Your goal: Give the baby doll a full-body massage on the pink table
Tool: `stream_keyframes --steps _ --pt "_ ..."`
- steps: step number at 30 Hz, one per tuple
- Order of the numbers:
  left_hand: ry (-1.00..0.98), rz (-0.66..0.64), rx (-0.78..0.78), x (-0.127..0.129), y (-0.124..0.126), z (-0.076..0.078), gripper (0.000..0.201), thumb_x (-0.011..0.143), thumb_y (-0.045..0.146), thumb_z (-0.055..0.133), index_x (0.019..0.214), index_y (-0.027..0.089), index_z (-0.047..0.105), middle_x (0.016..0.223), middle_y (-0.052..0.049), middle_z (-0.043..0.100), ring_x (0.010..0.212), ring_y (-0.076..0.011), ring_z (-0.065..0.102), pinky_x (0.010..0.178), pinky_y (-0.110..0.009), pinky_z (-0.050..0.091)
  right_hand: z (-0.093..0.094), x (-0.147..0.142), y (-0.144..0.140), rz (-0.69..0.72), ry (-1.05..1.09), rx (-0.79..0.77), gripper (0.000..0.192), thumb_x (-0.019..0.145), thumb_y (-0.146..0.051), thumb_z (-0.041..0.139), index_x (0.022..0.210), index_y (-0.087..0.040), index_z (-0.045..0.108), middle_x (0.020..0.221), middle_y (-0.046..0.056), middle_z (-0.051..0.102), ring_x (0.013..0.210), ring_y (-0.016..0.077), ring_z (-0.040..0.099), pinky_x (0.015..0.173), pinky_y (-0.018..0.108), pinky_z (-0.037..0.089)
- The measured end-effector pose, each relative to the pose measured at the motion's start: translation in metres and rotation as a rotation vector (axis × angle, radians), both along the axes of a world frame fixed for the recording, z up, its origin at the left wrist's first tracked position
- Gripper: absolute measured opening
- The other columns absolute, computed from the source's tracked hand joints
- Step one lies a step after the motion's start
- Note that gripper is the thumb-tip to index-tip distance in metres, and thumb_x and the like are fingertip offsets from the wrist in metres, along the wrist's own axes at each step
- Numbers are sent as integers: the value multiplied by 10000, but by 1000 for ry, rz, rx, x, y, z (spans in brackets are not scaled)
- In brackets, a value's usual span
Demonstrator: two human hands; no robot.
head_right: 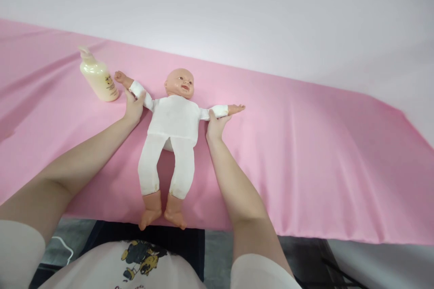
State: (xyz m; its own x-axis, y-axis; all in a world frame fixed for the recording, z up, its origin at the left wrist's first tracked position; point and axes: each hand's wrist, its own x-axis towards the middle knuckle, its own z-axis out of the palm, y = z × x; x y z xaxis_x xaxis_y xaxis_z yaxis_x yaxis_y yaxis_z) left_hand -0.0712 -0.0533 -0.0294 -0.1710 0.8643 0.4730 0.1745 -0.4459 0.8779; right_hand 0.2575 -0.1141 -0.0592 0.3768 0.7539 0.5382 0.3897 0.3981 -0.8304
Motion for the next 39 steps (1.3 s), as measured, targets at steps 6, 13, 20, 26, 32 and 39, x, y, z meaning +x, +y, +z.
stream_keyframes --steps 6,13,20,26,32,39 --pt "66 -36 92 5 -9 9 766 986 566 498 1603 329 109 1700 -82 223 1602 -232 182 1316 -445 196 23 -15 -9 -44 -4 34 955 902 -352 516 1591 -273 -142 1716 100 -95 1626 273 48 1266 622 213" --pt "240 -132 174 11 -26 22 590 1007 484 489 1550 291 361 1548 -114 479 1495 -304 385 1278 -513 247 43 -27 -25 105 -198 66 718 933 -285 427 1614 -284 201 1653 82 321 1558 237 301 1282 558 242" --pt "411 -169 229 13 -32 24 461 1001 336 438 1445 268 544 1375 -115 579 1317 -279 513 1199 -474 358 32 -25 -24 90 -278 -27 636 876 -193 443 1496 -328 480 1484 51 528 1441 231 444 1255 545 322" --pt "593 -172 161 19 -35 24 495 916 175 424 1344 276 652 1342 -108 592 1278 -297 520 1147 -508 384 36 -28 -24 168 -428 -95 606 843 -113 424 1385 -304 615 1459 55 554 1402 244 476 1247 549 334" --pt "641 -153 170 20 -34 21 542 880 136 436 1349 304 649 1332 -85 604 1274 -289 514 1135 -490 398 38 -27 -23 195 -461 -81 581 835 -105 429 1339 -292 647 1368 72 614 1329 253 530 1207 539 392" --pt "524 -161 184 19 -33 23 502 928 214 479 1425 241 552 1345 -122 611 1285 -290 539 1166 -503 387 42 -33 -28 215 -323 -25 528 887 -169 436 1401 -235 536 1414 105 598 1355 235 527 1217 510 386"
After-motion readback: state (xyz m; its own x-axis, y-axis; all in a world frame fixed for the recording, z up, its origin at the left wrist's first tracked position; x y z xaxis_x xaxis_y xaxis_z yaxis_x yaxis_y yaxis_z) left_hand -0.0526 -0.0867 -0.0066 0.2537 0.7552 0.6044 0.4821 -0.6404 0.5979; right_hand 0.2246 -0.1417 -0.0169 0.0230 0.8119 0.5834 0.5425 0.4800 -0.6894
